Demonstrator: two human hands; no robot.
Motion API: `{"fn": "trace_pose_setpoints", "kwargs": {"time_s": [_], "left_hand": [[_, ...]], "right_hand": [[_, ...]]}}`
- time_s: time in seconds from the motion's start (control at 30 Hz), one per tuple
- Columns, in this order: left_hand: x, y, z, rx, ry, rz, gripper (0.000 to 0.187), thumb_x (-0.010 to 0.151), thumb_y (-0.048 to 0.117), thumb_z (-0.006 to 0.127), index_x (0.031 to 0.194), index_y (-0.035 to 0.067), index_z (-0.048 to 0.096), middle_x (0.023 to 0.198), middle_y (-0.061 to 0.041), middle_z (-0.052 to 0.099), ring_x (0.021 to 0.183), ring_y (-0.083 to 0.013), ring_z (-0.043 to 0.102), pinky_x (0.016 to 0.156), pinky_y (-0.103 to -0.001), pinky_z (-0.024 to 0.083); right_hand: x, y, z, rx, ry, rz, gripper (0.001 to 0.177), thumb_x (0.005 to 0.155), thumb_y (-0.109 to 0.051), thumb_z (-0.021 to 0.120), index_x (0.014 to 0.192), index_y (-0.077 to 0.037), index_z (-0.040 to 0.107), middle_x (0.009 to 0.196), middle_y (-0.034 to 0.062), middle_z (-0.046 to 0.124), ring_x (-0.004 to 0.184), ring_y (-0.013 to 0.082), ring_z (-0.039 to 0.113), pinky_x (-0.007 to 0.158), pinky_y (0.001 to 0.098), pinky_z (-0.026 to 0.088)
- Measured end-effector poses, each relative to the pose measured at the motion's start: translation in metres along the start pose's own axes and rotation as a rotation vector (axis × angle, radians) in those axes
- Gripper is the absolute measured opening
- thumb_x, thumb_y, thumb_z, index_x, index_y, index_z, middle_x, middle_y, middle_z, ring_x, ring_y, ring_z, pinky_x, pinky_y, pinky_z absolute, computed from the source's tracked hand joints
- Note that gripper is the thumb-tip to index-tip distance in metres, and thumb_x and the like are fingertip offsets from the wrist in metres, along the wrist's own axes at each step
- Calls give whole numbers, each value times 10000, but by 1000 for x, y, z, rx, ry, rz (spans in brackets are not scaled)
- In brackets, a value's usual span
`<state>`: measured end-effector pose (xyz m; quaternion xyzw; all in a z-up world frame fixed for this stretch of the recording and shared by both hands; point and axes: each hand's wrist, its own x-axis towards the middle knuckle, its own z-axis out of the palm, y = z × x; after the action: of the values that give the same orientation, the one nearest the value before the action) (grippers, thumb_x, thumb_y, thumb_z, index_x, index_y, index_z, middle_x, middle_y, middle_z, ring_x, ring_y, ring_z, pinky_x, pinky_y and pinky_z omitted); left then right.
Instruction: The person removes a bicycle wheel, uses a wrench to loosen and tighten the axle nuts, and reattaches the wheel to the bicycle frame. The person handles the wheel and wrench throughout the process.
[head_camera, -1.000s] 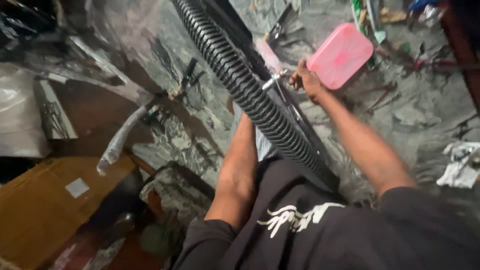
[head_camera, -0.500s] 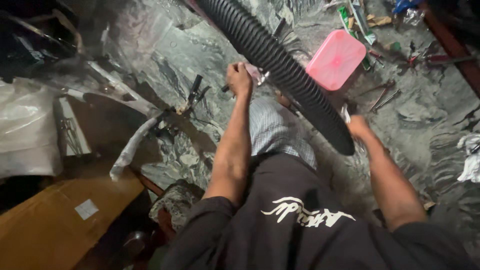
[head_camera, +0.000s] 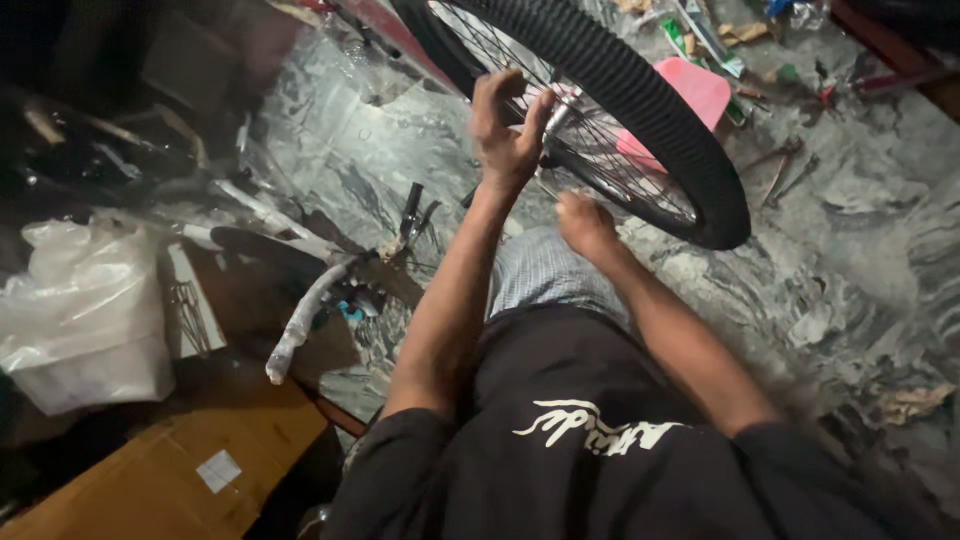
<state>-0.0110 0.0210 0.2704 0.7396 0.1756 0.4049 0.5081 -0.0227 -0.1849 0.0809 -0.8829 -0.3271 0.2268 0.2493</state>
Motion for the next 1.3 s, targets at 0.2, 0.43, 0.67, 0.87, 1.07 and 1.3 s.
{"fn": "trace_pose_setpoints", "kwargs": {"time_s": [0.2, 0.43, 0.67, 0.87, 1.07, 1.3], "left_hand": [[-8, 6, 9, -87, -279, -211, 367, 916, 285, 810, 1125, 5, 696, 1019, -110, 756, 920, -184, 739, 863, -304, 578], [-14, -2, 22, -317, -301, -371, 597, 887, 380, 799, 1271, -37, 610, 1149, -135, 727, 1069, -194, 688, 964, -348, 550], [0, 6, 17, -343, -587, -511, 625, 879, 418, 831, 1188, -100, 664, 1110, -205, 726, 1049, -225, 661, 967, -380, 557], [-8, 25, 27, -81, -745, -334, 775, 711, 474, 911, 1212, -53, 642, 1156, -214, 763, 1143, -289, 736, 1011, -389, 566], [-79, -8, 19, -182, -448, -295, 557, 889, 273, 758, 1352, 21, 580, 1238, -163, 708, 1172, -280, 698, 1002, -351, 538], [-122, -129, -6, 498, -301, -465, 189, 924, 222, 712, 994, 49, 744, 936, -198, 728, 879, -383, 692, 774, -455, 521]], "right_hand": [[26, -24, 2, -121, 104, -22, 165, 981, -180, 558, 1028, -31, 612, 1031, 256, 689, 956, 473, 667, 807, 563, 540], [21, -35, -31, -206, 168, 115, 268, 999, -133, 519, 1190, 19, 627, 1084, 283, 683, 933, 487, 673, 798, 577, 524], [37, -32, -38, -183, -268, 130, 273, 1014, -243, 525, 1157, -64, 675, 1134, 269, 707, 1098, 443, 679, 937, 553, 523], [48, -24, 7, -160, -134, 91, 283, 1012, -260, 546, 1175, -51, 646, 1104, 257, 710, 1053, 453, 679, 905, 561, 525], [28, 0, 23, -56, 26, 1, 306, 1010, -277, 566, 1193, -37, 617, 1073, 244, 713, 1008, 462, 679, 873, 569, 527], [50, 1, 22, -44, -22, 207, 250, 951, -274, 598, 1046, -53, 668, 1000, 261, 711, 937, 484, 674, 813, 578, 529]]}}
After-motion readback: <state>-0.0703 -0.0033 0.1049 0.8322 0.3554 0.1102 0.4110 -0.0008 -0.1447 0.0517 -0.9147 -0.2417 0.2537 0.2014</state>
